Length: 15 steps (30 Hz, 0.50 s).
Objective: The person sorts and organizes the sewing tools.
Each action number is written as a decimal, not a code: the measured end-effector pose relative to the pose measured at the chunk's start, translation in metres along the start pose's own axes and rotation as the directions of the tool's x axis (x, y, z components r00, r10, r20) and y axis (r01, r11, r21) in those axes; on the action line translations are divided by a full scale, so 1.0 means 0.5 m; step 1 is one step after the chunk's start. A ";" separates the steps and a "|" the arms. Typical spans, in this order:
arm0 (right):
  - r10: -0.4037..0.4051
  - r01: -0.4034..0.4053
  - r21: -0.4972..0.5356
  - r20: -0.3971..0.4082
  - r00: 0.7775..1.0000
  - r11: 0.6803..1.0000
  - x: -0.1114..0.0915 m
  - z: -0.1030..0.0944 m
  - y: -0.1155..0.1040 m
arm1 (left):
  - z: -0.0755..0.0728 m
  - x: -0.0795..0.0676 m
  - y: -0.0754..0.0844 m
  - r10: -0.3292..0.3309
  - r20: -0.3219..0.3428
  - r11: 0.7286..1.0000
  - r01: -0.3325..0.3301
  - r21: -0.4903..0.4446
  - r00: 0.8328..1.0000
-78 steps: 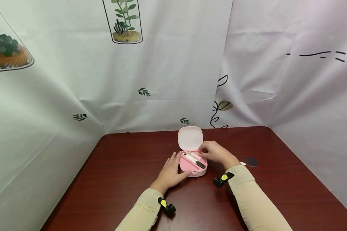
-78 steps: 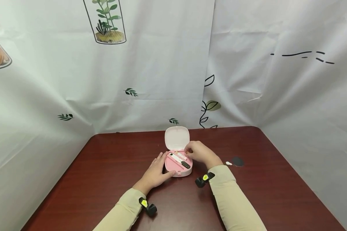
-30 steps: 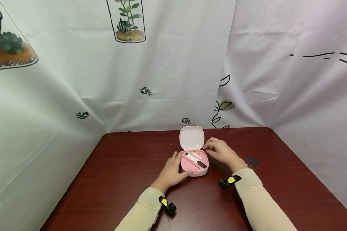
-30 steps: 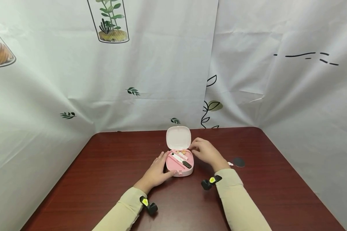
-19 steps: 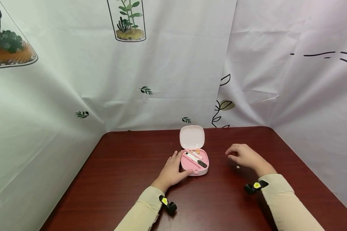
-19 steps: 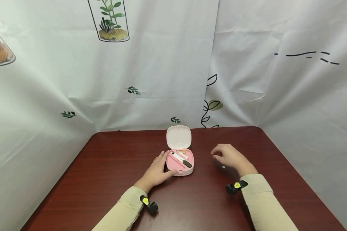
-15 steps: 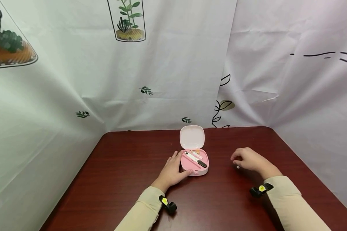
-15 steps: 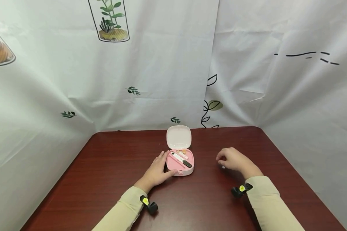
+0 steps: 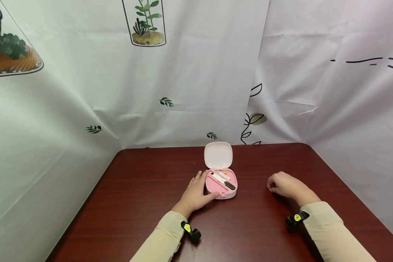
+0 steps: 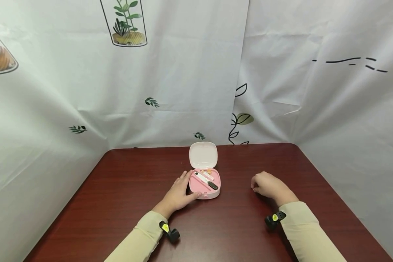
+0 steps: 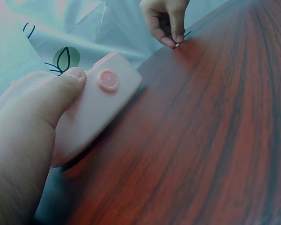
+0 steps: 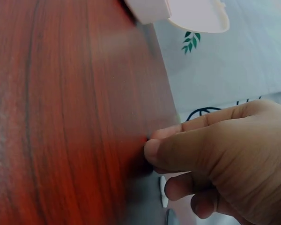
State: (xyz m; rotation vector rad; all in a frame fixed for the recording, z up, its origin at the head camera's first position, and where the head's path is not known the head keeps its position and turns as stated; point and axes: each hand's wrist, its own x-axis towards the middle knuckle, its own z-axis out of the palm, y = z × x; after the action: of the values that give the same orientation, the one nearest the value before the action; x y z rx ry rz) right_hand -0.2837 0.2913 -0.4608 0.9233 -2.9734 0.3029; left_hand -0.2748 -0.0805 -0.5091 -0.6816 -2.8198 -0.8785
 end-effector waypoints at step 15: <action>0.021 -0.019 -0.108 0.016 1.000 0.994 0.023 -0.002 -0.028 | -0.002 -0.002 0.003 -0.004 0.004 1.000 0.004 0.008 1.000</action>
State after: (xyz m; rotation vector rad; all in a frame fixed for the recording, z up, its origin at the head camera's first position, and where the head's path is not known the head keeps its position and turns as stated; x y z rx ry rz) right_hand -0.2854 0.2737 -0.4565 0.8901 -2.9811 0.1332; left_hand -0.2735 -0.0803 -0.5079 -0.6775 -2.8279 -0.8664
